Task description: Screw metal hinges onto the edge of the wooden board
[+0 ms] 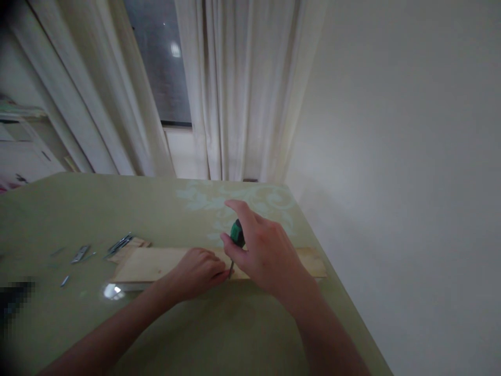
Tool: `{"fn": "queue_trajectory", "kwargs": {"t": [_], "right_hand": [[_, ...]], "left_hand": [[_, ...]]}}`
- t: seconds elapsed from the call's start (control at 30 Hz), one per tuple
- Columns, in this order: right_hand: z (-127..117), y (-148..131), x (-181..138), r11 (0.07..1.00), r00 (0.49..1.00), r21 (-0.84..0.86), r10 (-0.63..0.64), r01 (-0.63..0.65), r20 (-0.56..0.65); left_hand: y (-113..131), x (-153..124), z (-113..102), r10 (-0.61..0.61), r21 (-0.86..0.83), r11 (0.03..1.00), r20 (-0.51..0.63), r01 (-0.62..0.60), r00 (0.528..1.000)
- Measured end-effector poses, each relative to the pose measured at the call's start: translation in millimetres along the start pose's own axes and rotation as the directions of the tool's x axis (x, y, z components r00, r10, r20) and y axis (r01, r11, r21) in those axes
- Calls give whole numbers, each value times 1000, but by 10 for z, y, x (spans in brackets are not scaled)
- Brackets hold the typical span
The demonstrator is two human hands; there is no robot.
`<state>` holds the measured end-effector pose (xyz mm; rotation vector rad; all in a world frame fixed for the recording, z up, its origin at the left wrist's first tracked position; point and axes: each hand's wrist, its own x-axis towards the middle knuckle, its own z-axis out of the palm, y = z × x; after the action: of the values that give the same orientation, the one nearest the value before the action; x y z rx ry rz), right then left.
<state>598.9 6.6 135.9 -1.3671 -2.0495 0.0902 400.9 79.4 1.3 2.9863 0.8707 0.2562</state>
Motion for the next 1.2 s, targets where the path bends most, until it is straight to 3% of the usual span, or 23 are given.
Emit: {"fn": "queue_trajectory", "kwargs": {"t": [0.17, 0.43, 0.8, 1.2], "right_hand": [[8, 1, -5, 1000, 1000, -3, -6, 6, 2], [7, 0, 5, 1000, 1000, 2, -2, 2, 10], [46, 6, 1, 999, 994, -26, -36, 38, 105], [41, -95, -43, 997, 977, -44, -50, 60, 205]], "left_hand": [[32, -24, -26, 38, 16, 999, -33, -37, 999], [23, -96, -167, 83, 4, 996, 54, -84, 995], [14, -46, -123, -44, -28, 998, 133, 48, 990], [-69, -157, -164, 109, -65, 992, 55, -105, 993]]}}
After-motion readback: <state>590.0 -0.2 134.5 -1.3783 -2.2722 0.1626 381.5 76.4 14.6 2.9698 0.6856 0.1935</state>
